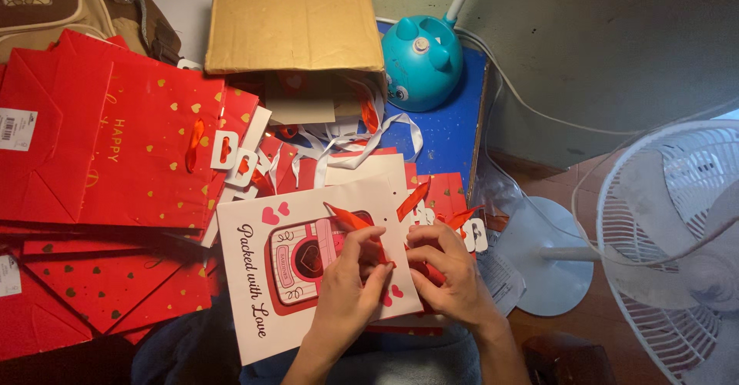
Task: The person ties red ribbons on small red gift bags, threading the ribbon through the handle and tying a knot. They handle multiple bags one at a time, stacking the finished bags on the table.
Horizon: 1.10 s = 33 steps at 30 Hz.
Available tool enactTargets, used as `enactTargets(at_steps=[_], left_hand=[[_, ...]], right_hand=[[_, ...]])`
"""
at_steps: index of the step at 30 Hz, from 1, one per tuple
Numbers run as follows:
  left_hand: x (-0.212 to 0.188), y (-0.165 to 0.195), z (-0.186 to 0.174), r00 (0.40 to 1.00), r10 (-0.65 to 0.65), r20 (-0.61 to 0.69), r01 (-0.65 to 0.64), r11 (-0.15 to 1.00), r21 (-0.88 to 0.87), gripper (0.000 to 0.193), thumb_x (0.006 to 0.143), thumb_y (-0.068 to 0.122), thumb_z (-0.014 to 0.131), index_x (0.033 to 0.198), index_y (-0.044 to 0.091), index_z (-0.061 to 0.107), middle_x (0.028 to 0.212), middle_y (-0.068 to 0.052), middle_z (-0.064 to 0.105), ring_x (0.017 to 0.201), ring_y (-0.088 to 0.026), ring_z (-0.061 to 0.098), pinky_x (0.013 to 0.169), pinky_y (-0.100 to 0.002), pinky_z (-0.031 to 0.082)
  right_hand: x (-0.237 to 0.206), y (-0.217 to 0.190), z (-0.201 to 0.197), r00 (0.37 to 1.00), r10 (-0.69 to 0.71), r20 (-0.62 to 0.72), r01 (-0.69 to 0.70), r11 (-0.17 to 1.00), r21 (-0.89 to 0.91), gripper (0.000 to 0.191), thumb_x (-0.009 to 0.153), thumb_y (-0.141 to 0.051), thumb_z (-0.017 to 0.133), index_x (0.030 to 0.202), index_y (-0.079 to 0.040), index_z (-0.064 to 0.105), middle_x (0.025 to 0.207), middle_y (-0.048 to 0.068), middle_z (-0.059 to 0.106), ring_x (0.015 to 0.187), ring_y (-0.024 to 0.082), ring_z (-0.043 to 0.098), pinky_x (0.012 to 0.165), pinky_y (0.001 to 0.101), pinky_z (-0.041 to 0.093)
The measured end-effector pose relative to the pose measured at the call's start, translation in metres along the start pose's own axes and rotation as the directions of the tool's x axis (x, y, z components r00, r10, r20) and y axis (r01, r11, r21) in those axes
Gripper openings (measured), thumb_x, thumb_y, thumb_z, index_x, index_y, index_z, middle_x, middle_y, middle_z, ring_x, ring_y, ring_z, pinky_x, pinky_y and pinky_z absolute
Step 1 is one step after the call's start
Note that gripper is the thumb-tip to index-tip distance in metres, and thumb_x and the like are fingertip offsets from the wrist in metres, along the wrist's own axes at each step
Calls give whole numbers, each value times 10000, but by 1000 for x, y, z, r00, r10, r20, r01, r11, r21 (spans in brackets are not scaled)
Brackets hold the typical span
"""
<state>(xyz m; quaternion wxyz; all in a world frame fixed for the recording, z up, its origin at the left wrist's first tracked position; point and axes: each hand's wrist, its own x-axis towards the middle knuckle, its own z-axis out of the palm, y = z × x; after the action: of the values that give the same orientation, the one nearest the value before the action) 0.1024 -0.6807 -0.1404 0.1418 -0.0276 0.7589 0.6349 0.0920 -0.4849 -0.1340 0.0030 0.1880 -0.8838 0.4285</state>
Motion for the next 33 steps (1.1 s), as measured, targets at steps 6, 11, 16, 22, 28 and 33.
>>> enactTargets(at_steps=[6,11,16,22,28,33], left_hand=[[2,-14,8,965,82,-249,-225,747,-625,367,1006,-12,532,1343,55,403,1092,-110,632,1013,-173,686,882,-335,624],[3,-9,1,984,105,-143,-165,836,-524,522,931,-26,629,1389,54,391,1090,-100,598,1005,-177,722,894,-334,625],[5,-3,0,994,98,-56,-105,984,-141,598,880,-10,697,1415,72,443,1072,-84,655,892,-157,751,782,-298,629],[3,-15,1,988,100,-117,-134,933,-334,532,948,-51,600,1444,60,442,1033,-82,633,903,-119,719,806,-279,629],[10,-27,-13,992,56,-111,-122,630,-767,572,977,-75,593,1488,49,369,1040,-87,585,860,-119,605,772,-292,566],[11,-13,-16,991,115,-76,-136,759,-637,610,878,-29,672,1413,70,395,1092,-44,623,936,-104,625,794,-265,568]], right_hand=[[-2,3,1,1000,5,-10,-5,1000,-6,233,735,-7,741,962,-48,708,1201,80,632,1192,264,613,1016,388,486],[-2,4,5,999,8,-40,-8,1000,-5,198,758,-4,746,948,-48,717,1185,76,645,1178,255,629,1007,375,498],[-2,3,8,998,22,-58,-22,1000,7,180,773,-19,767,947,-48,731,1184,81,651,1164,251,635,986,366,504],[-1,-3,11,993,-26,-115,12,993,-121,198,752,-27,767,939,-71,718,1247,100,597,1265,288,584,1038,394,494],[1,-4,13,974,-98,-204,46,968,-246,275,688,-83,811,952,-112,737,1257,123,575,1375,414,405,1165,575,265],[-1,0,13,982,-80,-174,42,977,-211,248,717,-83,801,953,-122,733,1276,105,603,1386,390,449,1193,591,247]])
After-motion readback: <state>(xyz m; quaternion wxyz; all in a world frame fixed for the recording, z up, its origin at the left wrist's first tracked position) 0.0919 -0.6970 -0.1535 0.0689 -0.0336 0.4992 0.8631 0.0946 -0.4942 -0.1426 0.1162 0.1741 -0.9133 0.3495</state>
